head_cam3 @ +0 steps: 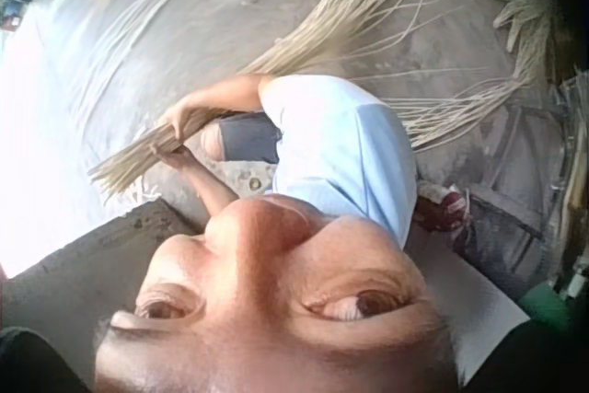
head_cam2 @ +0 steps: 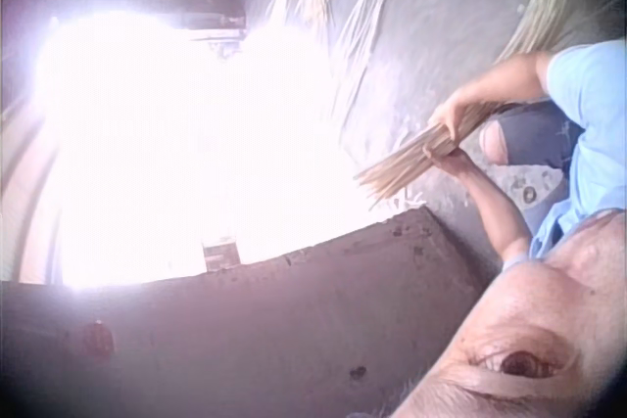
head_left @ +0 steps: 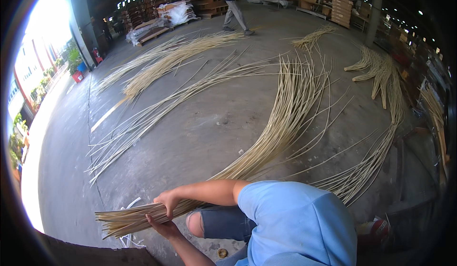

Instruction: The person gathers loose bamboo strips from the floor, aligns them into bundles, and places them in neat piles. The person repeatedly picks up, straightens, and stacks the strips by hand in a workshop setting.

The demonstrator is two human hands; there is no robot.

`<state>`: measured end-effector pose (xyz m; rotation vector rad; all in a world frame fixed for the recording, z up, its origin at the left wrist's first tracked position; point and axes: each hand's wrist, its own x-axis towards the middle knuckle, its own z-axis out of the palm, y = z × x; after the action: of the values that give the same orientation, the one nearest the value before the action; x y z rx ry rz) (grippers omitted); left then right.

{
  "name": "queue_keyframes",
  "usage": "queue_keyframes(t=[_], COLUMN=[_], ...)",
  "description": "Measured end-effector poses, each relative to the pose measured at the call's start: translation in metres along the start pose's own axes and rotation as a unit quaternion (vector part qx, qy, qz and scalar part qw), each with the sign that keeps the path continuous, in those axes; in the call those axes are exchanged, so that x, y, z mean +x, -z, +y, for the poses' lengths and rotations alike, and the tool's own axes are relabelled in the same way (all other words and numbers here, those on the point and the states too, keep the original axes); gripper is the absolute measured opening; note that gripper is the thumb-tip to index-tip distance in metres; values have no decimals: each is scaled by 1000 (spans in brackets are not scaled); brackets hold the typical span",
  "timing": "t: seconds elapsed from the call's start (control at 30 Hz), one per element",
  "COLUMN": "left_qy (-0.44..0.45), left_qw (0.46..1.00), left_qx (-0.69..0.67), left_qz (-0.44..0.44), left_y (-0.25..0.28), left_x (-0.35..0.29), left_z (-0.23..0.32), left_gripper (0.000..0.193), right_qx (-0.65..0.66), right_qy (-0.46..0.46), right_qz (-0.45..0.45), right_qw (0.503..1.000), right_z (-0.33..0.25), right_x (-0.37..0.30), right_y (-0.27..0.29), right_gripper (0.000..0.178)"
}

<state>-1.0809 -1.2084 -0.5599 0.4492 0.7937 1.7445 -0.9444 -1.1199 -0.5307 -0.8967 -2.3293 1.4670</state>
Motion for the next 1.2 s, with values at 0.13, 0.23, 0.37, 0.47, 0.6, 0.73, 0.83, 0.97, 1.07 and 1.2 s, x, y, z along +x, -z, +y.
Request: queue_keyframes(t=[0.13,0.23,0.37,0.47,0.6,0.73,0.83,0.97,1.07,1.2], left_qy=[3,4,19,20,24,8,-3,2,8,-5], left_qw=[1000,1000,998,997,991,988,986,988,990,995], left_qx=[0,1,-9,-1,-12,12,8,-14,-44,-41], left_qz=[8,-3,-53,-72,-129,-152,-167,-154,-135,-90], left_y=[0,0,8,14,17,21,20,14,4,-11], left_x=[0,-7,-9,-8,-5,-7,-8,-10,-14,-15], left_z=[2,0,1,0,-2,-8,-16,-23,-27,-30], left_gripper=[72,74,78,79,82,86,87,85,82,81], right_qx=[-33,-51,-47,-55,-51,-21,-27,-76,-57,-92], right_qy=[-17,-32,-13,-15,8,11,9,-37,-41,-12], right_qz=[20,18,16,11,-14,-45,-38,-47,-16,114], right_qw=[999,998,999,998,999,999,999,995,997,989], right_z=[-10,-12,-10,-9,-4,-1,2,3,8,12], right_x=[-4,-6,-5,-1,1,1,-1,0,-9,-31], right_y=[0,0,-4,-6,-3,-4,-3,-3,1,-19], right_gripper=[87,88,90,89,95,96,95,98,103,111])
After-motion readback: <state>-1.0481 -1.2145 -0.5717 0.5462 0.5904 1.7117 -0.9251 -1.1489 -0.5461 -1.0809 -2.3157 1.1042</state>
